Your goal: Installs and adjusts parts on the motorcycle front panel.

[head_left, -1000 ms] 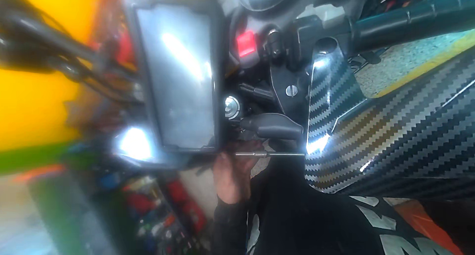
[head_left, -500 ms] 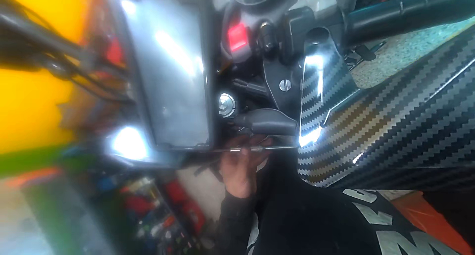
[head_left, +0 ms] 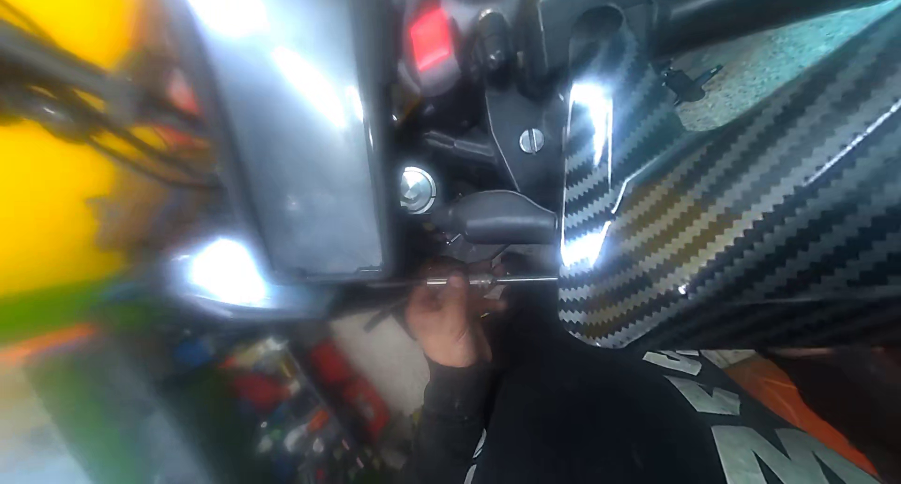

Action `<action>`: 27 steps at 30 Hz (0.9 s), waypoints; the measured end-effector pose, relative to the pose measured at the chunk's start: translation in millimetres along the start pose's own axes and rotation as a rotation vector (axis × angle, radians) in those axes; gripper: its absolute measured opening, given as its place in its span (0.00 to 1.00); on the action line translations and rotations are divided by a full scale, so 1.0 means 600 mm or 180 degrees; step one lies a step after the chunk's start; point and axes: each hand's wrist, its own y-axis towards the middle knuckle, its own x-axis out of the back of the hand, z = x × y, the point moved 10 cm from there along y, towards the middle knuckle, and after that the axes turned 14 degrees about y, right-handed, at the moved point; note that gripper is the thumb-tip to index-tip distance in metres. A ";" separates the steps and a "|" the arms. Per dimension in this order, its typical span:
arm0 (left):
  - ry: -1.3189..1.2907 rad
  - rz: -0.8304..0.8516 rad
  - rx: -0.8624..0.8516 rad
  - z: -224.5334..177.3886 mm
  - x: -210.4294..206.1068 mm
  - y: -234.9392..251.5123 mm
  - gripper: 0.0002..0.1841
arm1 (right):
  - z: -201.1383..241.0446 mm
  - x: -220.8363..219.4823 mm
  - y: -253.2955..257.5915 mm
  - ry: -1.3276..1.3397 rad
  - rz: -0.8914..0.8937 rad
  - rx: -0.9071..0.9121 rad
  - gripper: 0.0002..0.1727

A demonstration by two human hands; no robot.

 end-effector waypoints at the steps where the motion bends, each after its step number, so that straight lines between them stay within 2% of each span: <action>1: 0.0038 -0.0015 0.0022 0.000 0.002 0.003 0.11 | -0.011 0.011 0.002 0.0219 -0.0190 0.0541 0.10; 3: 0.0021 0.0097 -0.0057 -0.009 0.000 0.010 0.13 | -0.046 0.024 0.014 0.0851 -0.0002 0.1793 0.07; 4: 0.0048 0.0208 -0.0151 -0.018 -0.003 0.013 0.13 | -0.052 0.027 0.026 0.1163 0.0274 0.2239 0.09; 5: 0.0065 0.0360 -0.0236 -0.026 -0.007 0.015 0.11 | -0.053 0.027 0.039 0.1520 0.0713 0.2448 0.11; 7: 0.0106 0.0525 -0.0237 -0.033 -0.011 0.018 0.08 | -0.018 0.022 0.052 0.1861 0.0656 0.1523 0.05; 9: 0.0164 0.0442 -0.0178 -0.031 -0.008 0.018 0.09 | -0.015 0.006 0.060 0.2126 0.0809 0.0613 0.05; 11: 0.0225 0.0369 -0.0190 -0.031 -0.006 0.019 0.08 | -0.050 -0.021 0.073 0.2505 0.1472 0.0039 0.09; 12: 0.0238 0.0363 -0.0211 -0.032 -0.006 0.019 0.09 | -0.067 -0.030 0.075 0.2701 0.1611 -0.0218 0.11; 14: 0.0220 0.0380 -0.0235 -0.035 -0.008 0.019 0.10 | -0.091 -0.029 0.077 0.2820 0.1320 -0.0430 0.12; 15: 0.0208 0.0392 -0.0246 -0.035 -0.009 0.019 0.10 | -0.094 -0.019 0.078 0.2748 0.1002 -0.0171 0.11; 17: 0.0132 0.0399 -0.0278 -0.035 -0.010 0.021 0.11 | -0.077 0.016 0.075 0.2155 0.0478 0.1224 0.13; 18: 0.0117 0.0399 -0.0284 -0.034 -0.009 0.021 0.10 | -0.035 0.034 0.055 0.1431 0.0118 0.2073 0.14; 19: 0.0123 0.0389 -0.0296 -0.034 -0.010 0.022 0.10 | 0.036 0.044 0.025 0.0436 -0.0188 0.2512 0.14; 21: 0.0117 0.0348 -0.0337 -0.035 -0.010 0.022 0.09 | 0.185 0.029 -0.009 -0.1218 -0.0259 0.1960 0.07; 22: 0.0117 0.0328 -0.0345 -0.035 -0.009 0.022 0.08 | 0.208 0.013 -0.012 -0.1582 -0.0167 0.2119 0.06; 23: 0.0138 0.0321 -0.0337 -0.035 -0.008 0.021 0.09 | 0.194 -0.006 -0.013 -0.1655 0.0027 0.2682 0.10; 24: 0.0168 0.0324 -0.0326 -0.036 -0.007 0.020 0.09 | 0.144 -0.015 -0.011 -0.1129 -0.0301 0.3831 0.16; 25: 0.0185 0.0334 -0.0326 -0.037 -0.007 0.020 0.09 | 0.095 -0.027 0.004 -0.0726 -0.0285 0.4206 0.21; 27: 0.0178 0.0340 -0.0339 -0.037 -0.007 0.024 0.09 | 0.044 -0.041 0.042 -0.0042 0.0245 0.3861 0.19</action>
